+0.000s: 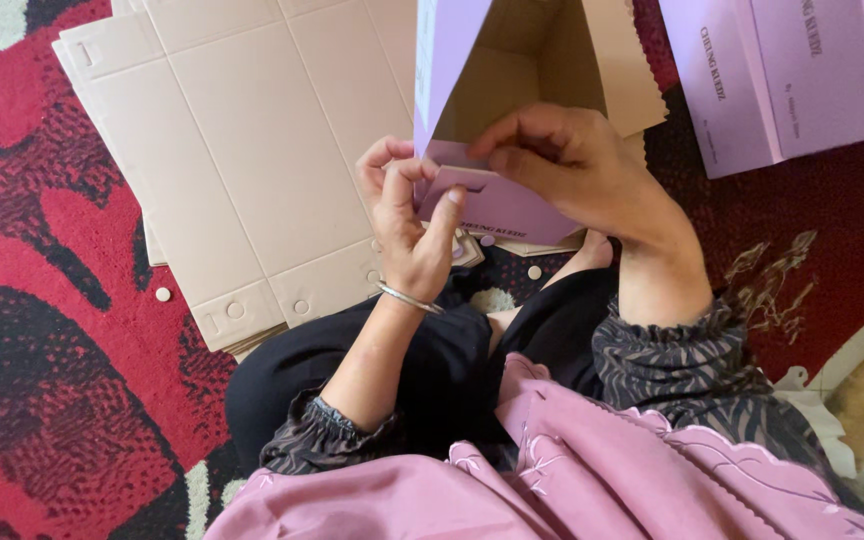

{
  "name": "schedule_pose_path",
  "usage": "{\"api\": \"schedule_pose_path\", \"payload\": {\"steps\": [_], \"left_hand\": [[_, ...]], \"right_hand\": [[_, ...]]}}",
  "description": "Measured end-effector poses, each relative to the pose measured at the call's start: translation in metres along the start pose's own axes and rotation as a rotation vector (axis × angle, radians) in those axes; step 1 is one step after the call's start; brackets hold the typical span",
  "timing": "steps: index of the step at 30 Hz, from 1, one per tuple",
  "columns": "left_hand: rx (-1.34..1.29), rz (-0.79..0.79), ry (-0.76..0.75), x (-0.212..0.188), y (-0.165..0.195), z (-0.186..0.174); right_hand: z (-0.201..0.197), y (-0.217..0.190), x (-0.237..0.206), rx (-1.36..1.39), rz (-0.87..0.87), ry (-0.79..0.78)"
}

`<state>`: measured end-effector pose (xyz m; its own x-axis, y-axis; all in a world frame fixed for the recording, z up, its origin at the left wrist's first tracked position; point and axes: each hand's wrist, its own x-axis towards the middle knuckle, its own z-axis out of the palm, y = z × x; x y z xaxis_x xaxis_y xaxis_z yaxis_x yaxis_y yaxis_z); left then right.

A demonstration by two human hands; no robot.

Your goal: The person sits on a patterned rug and assembles a flat-packed cardboard box by folding its sides and inserting a purple paper insert into the interior. The person then folds the top flaps to close the box.

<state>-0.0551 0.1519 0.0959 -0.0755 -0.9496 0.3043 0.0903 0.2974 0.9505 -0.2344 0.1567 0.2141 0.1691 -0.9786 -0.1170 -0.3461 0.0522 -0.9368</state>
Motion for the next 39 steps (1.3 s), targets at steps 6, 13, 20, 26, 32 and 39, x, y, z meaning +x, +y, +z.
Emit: {"api": "schedule_pose_path", "payload": {"steps": [6, 13, 20, 26, 32, 39], "left_hand": [[-0.063, 0.008, 0.002, -0.005, -0.011, 0.004], [-0.08, 0.033, 0.029, -0.004, -0.019, 0.001], [-0.114, 0.048, 0.018, -0.006, -0.019, 0.001], [-0.08, 0.067, 0.102, -0.007, -0.025, 0.003], [-0.078, 0.087, 0.138, -0.005, -0.027, 0.007], [-0.045, 0.067, 0.056, -0.007, -0.027, 0.01]], "right_hand": [[0.003, 0.0, 0.004, -0.161, -0.025, -0.006], [0.005, 0.01, 0.011, -0.275, 0.107, 0.005], [0.013, 0.02, 0.017, -0.399, -0.002, 0.095], [0.007, 0.027, 0.014, -0.421, 0.081, 0.034], [0.001, 0.035, 0.014, -0.404, -0.212, 0.016], [-0.001, 0.025, 0.013, -0.402, -0.228, -0.033]]}}
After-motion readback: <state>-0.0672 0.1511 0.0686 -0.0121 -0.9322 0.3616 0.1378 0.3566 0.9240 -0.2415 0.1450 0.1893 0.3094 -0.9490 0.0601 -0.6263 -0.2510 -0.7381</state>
